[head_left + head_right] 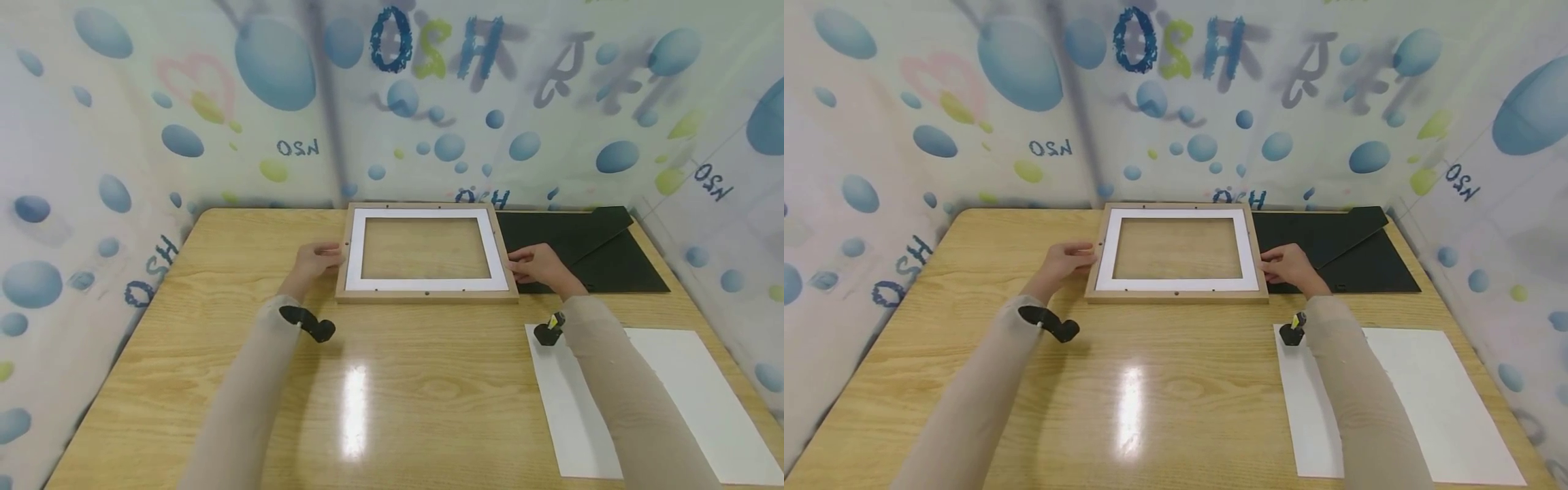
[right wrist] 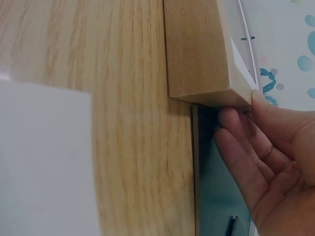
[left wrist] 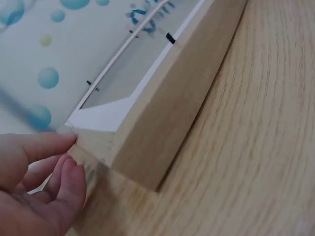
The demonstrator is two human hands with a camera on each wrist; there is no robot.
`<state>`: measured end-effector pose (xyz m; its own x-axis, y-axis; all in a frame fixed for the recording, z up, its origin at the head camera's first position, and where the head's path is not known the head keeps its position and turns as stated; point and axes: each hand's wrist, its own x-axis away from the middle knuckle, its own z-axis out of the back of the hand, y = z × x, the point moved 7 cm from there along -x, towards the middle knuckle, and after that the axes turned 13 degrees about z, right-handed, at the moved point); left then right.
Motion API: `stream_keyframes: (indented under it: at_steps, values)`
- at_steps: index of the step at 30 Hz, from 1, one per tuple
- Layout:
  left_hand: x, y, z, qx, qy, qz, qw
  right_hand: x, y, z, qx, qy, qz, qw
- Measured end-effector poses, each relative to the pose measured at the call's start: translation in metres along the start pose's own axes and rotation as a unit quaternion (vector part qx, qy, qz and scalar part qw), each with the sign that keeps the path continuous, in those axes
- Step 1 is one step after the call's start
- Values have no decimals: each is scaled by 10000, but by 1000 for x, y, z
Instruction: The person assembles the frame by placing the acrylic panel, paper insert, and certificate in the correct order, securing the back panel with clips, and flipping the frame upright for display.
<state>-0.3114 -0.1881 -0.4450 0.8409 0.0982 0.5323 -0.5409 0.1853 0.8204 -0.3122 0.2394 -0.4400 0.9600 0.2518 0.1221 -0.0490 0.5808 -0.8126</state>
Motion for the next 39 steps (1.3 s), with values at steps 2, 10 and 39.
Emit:
stream_keyframes:
  at_steps: [2,10,39]
  values:
    - [2,-4,0,194,-305,144,9992,0,0,1,15,-16,11,10000]
    - [3,-10,-6,487,-688,410,9956,3,0,3,54,-39,-8,10000]
    - [6,-18,-3,979,-368,696,9921,44,17,60,-572,-303,-131,9978]
